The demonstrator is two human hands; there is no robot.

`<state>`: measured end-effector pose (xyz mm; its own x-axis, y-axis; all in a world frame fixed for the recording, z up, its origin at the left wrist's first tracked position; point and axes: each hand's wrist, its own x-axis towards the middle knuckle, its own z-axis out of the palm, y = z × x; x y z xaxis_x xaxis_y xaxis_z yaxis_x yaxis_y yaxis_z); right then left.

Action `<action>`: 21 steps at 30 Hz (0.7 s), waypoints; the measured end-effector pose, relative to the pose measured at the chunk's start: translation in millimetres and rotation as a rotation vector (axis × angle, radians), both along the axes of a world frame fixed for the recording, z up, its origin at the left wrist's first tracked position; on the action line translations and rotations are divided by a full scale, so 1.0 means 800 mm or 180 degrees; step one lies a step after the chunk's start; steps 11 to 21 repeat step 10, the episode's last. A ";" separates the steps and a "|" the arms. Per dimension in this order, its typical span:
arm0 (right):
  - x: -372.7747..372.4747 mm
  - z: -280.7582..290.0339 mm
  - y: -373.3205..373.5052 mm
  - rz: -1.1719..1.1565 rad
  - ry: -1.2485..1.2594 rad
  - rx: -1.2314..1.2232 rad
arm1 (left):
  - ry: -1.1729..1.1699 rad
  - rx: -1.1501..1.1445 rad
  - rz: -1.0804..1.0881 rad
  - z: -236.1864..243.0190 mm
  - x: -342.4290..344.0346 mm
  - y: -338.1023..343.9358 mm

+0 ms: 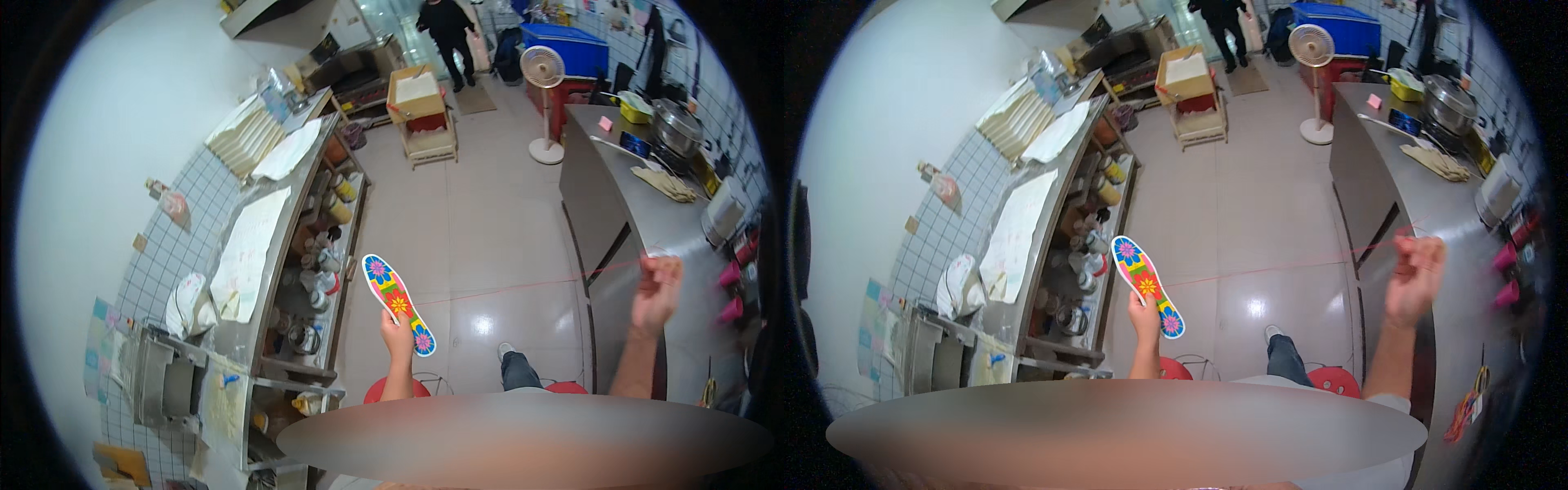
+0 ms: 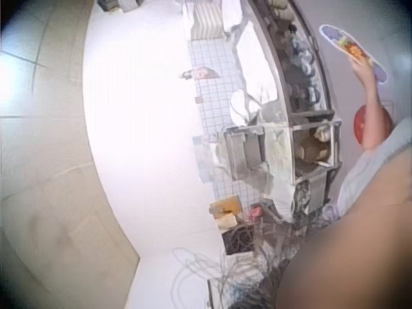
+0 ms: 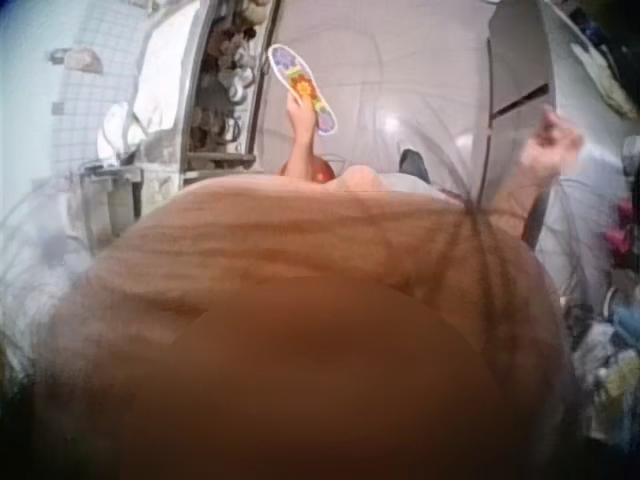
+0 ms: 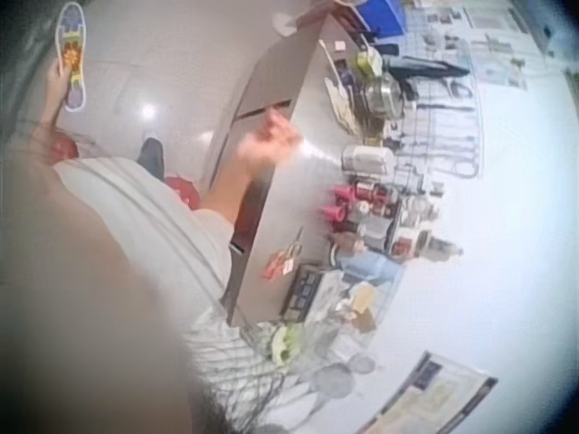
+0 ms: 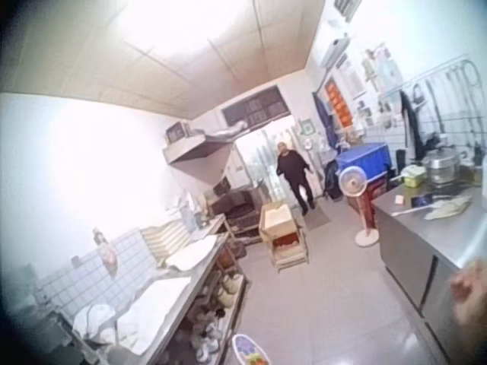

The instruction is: The person sits and hand-sews a colorful floral insole using a needle and red thread. They repeatedly insert the needle through the insole, pull the thread, and adjust the insole's orientation while working.

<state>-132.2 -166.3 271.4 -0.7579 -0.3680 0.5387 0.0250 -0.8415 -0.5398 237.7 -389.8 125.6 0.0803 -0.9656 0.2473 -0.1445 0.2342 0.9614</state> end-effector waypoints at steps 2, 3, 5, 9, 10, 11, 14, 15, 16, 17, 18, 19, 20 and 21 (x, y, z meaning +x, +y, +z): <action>-0.035 -0.004 0.077 -0.1036 0.0280 0.0021 | -0.0206 -0.0287 0.0078 0.009 -0.010 -0.017; -0.055 -0.012 0.114 -0.1427 0.0137 -0.0023 | -0.0257 -0.0284 0.0114 0.011 -0.019 -0.028; -0.093 -0.030 0.189 -0.2388 0.0157 0.0017 | -0.0319 -0.0430 0.0143 0.017 -0.042 -0.044; -0.189 -0.104 0.323 -0.3625 -0.0235 0.0868 | -0.0704 -0.0205 -0.0282 0.008 -0.111 -0.083; -0.222 -0.124 0.357 -0.3732 -0.0399 0.1103 | -0.0733 -0.0213 -0.0442 0.004 -0.133 -0.094; -0.222 -0.124 0.357 -0.3732 -0.0399 0.1103 | -0.0733 -0.0213 -0.0442 0.004 -0.133 -0.094; -0.222 -0.124 0.357 -0.3732 -0.0399 0.1103 | -0.0733 -0.0213 -0.0442 0.004 -0.133 -0.094; -0.222 -0.124 0.357 -0.3732 -0.0399 0.1103 | -0.0733 -0.0213 -0.0442 0.004 -0.133 -0.094; -0.222 -0.124 0.357 -0.3732 -0.0399 0.1103 | -0.0733 -0.0213 -0.0442 0.004 -0.133 -0.094; -0.222 -0.124 0.357 -0.3732 -0.0399 0.1103 | -0.0733 -0.0213 -0.0442 0.004 -0.133 -0.094; -0.222 -0.124 0.357 -0.3732 -0.0399 0.1103 | -0.0733 -0.0213 -0.0442 0.004 -0.133 -0.094; -0.222 -0.124 0.357 -0.3732 -0.0399 0.1103 | -0.0733 -0.0213 -0.0442 0.004 -0.133 -0.094; -0.222 -0.124 0.357 -0.3732 -0.0399 0.1103 | -0.0733 -0.0213 -0.0442 0.004 -0.133 -0.094; -0.222 -0.124 0.357 -0.3732 -0.0399 0.1103 | -0.0733 -0.0213 -0.0442 0.004 -0.133 -0.094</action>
